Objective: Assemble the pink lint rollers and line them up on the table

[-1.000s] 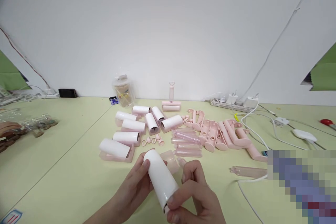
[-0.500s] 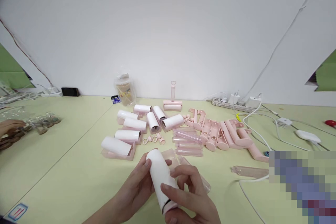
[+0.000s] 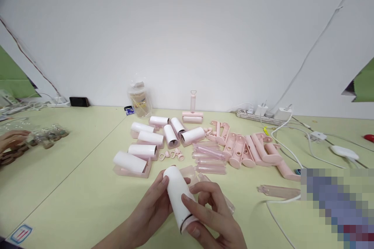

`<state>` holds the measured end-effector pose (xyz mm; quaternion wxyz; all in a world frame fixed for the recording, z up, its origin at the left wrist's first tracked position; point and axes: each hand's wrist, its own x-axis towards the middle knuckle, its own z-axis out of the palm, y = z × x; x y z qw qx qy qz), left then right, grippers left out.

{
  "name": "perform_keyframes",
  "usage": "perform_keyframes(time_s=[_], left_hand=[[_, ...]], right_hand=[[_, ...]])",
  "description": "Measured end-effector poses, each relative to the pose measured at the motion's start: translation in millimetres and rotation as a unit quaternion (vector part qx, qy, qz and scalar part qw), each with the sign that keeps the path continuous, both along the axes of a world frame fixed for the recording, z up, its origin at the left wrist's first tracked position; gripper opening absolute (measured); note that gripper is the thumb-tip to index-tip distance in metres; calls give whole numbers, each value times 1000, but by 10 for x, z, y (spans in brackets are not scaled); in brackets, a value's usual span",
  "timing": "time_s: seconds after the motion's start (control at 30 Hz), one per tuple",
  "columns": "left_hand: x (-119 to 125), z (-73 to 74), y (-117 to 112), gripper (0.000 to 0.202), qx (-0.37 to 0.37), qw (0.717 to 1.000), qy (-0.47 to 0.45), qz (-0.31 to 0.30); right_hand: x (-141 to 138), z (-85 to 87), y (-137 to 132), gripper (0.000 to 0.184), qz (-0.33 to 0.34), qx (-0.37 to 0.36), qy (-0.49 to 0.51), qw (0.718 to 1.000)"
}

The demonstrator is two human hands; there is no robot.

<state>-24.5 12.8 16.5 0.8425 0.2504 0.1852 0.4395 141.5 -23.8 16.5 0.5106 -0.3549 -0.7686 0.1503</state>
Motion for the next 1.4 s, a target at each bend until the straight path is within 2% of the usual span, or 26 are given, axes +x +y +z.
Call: perform_keyframes(time_s=[0.2,0.33,0.47,0.57,0.67,0.73,0.77,0.87,0.93,1.0,1.07,1.1,1.13,1.2,1.23,1.27,1.3,1.33,1.37,1.4], left_hand=[[-1,8,-4,13,7,1000,-1,-9],[-10,-13,-31,28,15,999,31,-20],[-35,-69,-39,44,43,996,74,-13],[-30,-132,-38,43,46,997,68,-13],[35,-178,-46,60,61,994,84,-39],[115,-172,-42,75,71,989,127,-32],[159,-156,-32,77,73,986,148,-28],[264,-74,33,66,61,981,179,-39],[281,-19,92,61,61,983,170,-37],[256,17,144,57,66,985,159,-23],[215,38,174,49,56,987,151,-8],[197,48,178,45,42,988,151,5],[181,61,176,40,26,988,150,26],[158,98,165,32,8,986,148,79],[147,122,161,29,10,983,147,109],[134,149,161,26,21,981,145,129],[119,175,166,24,39,978,143,148],[102,200,175,22,55,976,141,157],[84,221,185,20,71,974,139,165],[65,237,194,19,84,972,137,172]], right_hand=[[-16,-38,-29,38,2,-50,30,998],[-67,-85,59,50,-48,-88,22,995],[-125,-175,237,32,-90,-139,18,986],[-112,-293,248,36,-109,-170,14,979],[-97,-414,113,51,-119,-145,-19,982],[-110,-454,15,60,-119,-116,-40,985],[-118,-455,-14,64,-117,-94,-51,987],[-81,-356,44,69,-120,-7,-93,988],[64,-198,205,66,-142,19,-107,984],[327,26,417,58,-196,-19,-112,974],[642,272,596,37,-278,-68,-162,944],[778,376,646,27,-315,-56,-210,924],[873,452,659,21,-327,-55,-219,917],[888,491,565,20,-300,-62,-238,922],[799,451,462,19,-254,-65,-251,932],[656,377,332,20,-173,-51,-273,945],[474,277,186,19,-91,-23,-302,949],[268,162,40,20,-8,54,-319,946],[57,39,-89,18,23,123,-313,941],[-144,-85,-190,18,44,140,-310,940]])
